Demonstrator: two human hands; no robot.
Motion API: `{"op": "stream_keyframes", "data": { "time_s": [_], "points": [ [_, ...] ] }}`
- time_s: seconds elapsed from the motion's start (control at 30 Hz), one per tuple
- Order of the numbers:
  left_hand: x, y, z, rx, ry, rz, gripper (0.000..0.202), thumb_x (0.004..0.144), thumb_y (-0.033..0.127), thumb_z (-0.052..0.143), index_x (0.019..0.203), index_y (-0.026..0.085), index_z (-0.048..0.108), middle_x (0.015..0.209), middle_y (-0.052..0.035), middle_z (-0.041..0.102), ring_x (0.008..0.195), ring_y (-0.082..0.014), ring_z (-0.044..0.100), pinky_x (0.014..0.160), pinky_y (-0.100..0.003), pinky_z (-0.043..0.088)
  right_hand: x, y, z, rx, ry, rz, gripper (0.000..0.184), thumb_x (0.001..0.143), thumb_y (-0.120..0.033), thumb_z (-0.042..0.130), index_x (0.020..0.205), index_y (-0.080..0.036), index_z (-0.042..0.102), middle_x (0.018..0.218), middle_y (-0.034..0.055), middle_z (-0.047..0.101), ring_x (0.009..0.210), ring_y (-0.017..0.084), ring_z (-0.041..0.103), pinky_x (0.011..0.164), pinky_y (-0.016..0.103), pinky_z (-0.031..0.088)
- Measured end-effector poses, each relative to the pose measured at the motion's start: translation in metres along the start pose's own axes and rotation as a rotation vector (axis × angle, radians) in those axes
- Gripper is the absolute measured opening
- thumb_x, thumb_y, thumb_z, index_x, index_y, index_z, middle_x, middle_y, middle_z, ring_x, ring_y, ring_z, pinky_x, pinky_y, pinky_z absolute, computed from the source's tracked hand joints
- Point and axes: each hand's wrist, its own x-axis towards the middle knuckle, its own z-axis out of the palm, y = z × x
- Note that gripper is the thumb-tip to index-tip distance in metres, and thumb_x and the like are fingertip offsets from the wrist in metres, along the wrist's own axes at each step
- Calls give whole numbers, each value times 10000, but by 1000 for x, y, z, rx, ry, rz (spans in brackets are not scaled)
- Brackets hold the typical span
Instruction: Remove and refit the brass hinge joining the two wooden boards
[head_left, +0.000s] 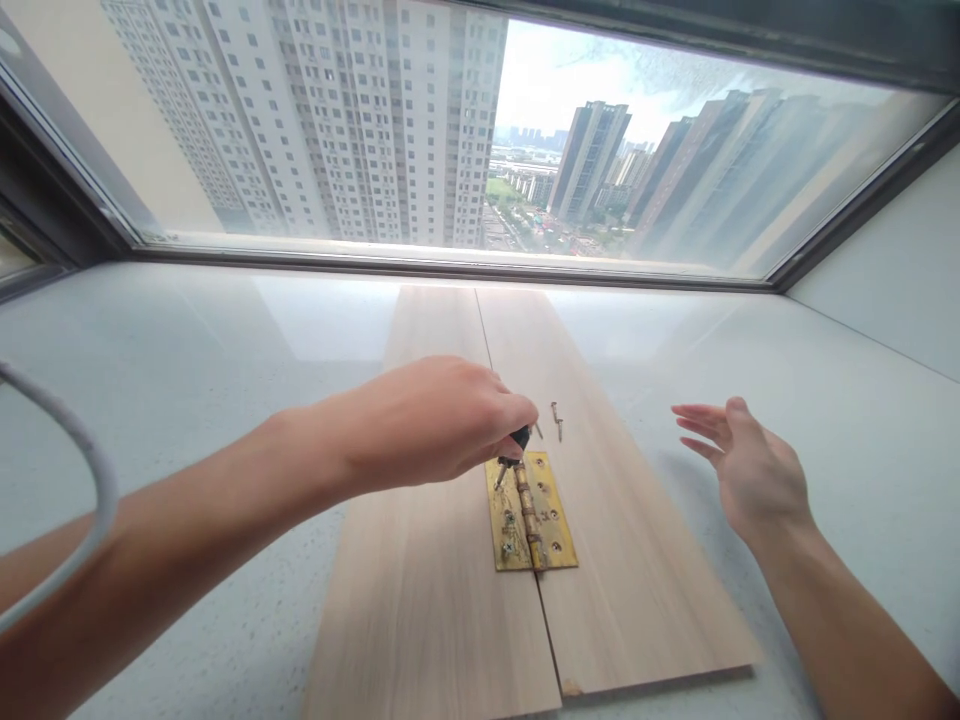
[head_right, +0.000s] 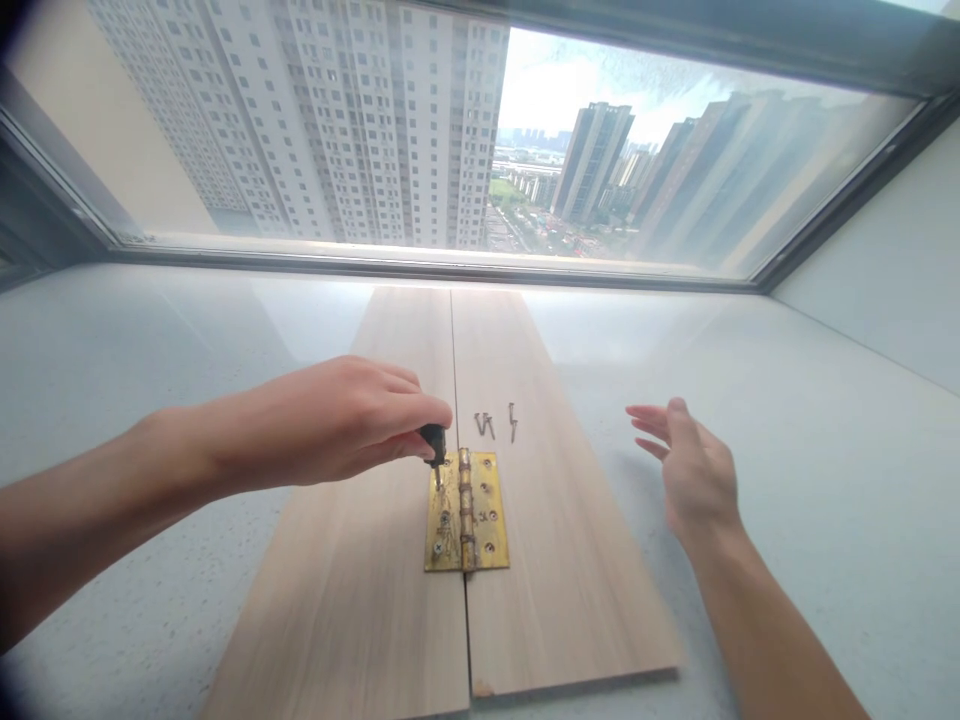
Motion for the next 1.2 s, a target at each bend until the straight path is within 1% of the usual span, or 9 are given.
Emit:
{"op": "stream_keyframes", "data": {
  "time_s": [0.3,0.53,0.67,0.77,0.87,0.97,1.03,1.13,1.2],
  "points": [
    [0,9,4,157,20,-101,267,845,266,570,605,198,476,507,10,442,473,-132,392,471,-290,212,-1,4,5,-41,21,-26,317,846,-495,533,856,-184,594,1248,207,566,1172,297,515,945,394,414],
    [3,17,7,282,-19,-125,412,891,447,474,567,192,483,461,12,393,401,-110,299,452,-290,185,-1,4,3,-38,32,-48,292,825,-461,576,833,-172,614,1211,209,595,1127,300,540,915,400,437],
    [10,19,4,322,1,-172,507,867,447,493,448,169,422,399,29,270,370,-78,210,449,-275,152,10,22,3,-17,135,-137,350,807,-502,571,782,-164,661,986,130,674,925,245,610,804,394,484],
    [14,19,11,324,26,-109,487,891,401,452,469,159,460,403,20,309,383,-84,238,456,-269,142,16,32,4,-27,170,-161,341,788,-494,591,763,-167,683,893,81,680,846,210,614,745,366,487],
    [13,16,25,159,62,-32,369,943,367,379,711,171,589,508,18,460,437,-96,316,463,-256,170,15,33,3,-48,146,-172,300,770,-463,628,774,-171,698,879,63,683,841,195,614,732,338,485],
    [7,10,29,-178,47,-48,335,944,404,407,791,188,612,550,39,464,496,-90,370,484,-233,252,12,31,2,-52,139,-182,300,781,-460,621,776,-170,697,879,59,684,847,188,616,728,325,490],
    [2,5,23,-376,-30,-95,292,922,412,463,831,191,630,554,49,453,508,-84,385,493,-214,293,11,30,2,-52,135,-185,305,783,-463,620,773,-167,695,879,61,684,850,186,617,725,319,493],
    [-4,0,9,-556,-197,-120,209,910,338,497,963,194,639,672,27,573,594,-89,500,541,-195,360,10,30,2,-59,129,-181,305,769,-461,641,763,-161,698,868,63,685,840,184,615,724,316,492],
    [-3,-1,3,-610,-245,-123,185,909,263,492,996,187,637,740,9,632,664,-96,568,589,-191,394,10,31,3,-64,125,-176,295,758,-450,656,758,-158,701,860,63,685,834,183,614,725,315,492]
  ]
}}
